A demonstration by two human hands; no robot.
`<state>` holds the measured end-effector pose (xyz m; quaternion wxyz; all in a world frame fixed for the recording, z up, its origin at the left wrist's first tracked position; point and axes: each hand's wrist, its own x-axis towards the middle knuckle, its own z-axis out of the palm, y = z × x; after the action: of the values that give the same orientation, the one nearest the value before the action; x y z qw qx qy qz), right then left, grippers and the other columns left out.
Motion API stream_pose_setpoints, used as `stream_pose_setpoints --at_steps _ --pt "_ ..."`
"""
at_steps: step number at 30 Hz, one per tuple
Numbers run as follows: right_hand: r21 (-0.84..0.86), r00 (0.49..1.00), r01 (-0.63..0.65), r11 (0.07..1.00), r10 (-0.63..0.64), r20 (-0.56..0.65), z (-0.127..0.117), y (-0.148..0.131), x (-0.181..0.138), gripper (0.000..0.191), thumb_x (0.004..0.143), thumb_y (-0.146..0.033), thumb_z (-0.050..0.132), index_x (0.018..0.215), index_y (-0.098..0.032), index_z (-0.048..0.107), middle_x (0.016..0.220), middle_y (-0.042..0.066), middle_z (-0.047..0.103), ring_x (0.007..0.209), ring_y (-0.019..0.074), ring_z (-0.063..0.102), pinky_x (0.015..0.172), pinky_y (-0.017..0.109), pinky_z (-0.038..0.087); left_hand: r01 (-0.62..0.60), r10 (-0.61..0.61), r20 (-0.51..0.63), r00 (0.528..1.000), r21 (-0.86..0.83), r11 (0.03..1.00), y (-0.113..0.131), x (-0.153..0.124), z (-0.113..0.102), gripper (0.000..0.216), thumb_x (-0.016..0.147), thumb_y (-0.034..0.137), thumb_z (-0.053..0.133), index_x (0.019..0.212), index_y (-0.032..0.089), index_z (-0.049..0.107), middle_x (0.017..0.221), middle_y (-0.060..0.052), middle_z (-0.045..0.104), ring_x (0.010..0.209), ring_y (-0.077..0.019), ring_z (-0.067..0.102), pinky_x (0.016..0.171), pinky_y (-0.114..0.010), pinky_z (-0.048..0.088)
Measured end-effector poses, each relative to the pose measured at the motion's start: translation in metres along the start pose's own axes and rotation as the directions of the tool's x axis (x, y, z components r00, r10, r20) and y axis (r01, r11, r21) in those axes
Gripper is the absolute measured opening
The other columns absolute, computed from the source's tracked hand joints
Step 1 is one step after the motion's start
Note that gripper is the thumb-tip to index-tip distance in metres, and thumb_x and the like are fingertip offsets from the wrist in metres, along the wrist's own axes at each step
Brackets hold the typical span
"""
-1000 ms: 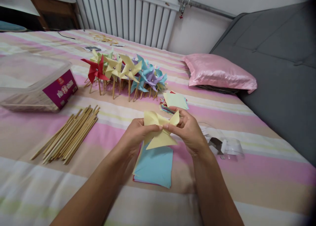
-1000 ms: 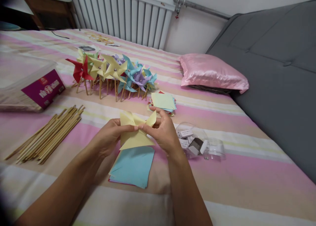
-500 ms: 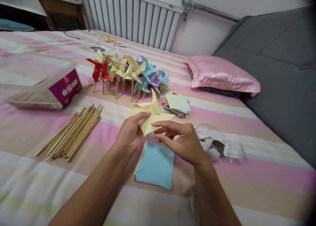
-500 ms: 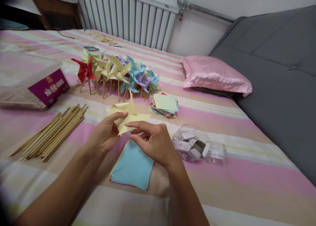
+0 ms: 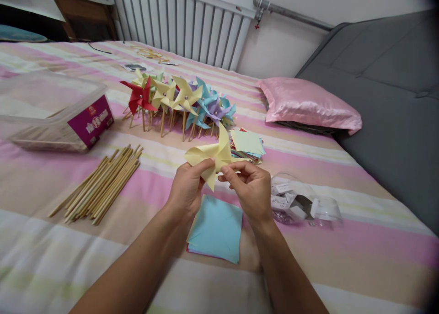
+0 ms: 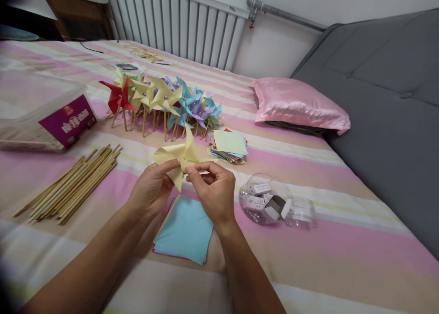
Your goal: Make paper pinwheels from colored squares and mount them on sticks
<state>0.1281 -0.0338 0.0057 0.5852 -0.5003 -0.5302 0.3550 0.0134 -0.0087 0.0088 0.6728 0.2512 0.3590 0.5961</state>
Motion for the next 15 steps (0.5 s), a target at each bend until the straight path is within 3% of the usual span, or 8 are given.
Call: stream_pose_setpoints --at_steps 15 --pt "-0.052 0.991 -0.074 0.996 0.068 -0.114 0.0022 0.0049 -0.0004 0.020 0.074 -0.036 0.069 0.072 -0.018 0.061 0.062 0.000 0.064 0.060 0.0179 0.069 0.044 0.021 0.044 -0.153 0.149 0.040 0.988 0.118 0.981 -0.0097 -0.0021 -0.0016 0.017 0.063 0.025 0.077 0.075 0.014 0.072 0.081 -0.004 0.071 0.075 -0.0154 0.062 0.069 -0.024 0.046"
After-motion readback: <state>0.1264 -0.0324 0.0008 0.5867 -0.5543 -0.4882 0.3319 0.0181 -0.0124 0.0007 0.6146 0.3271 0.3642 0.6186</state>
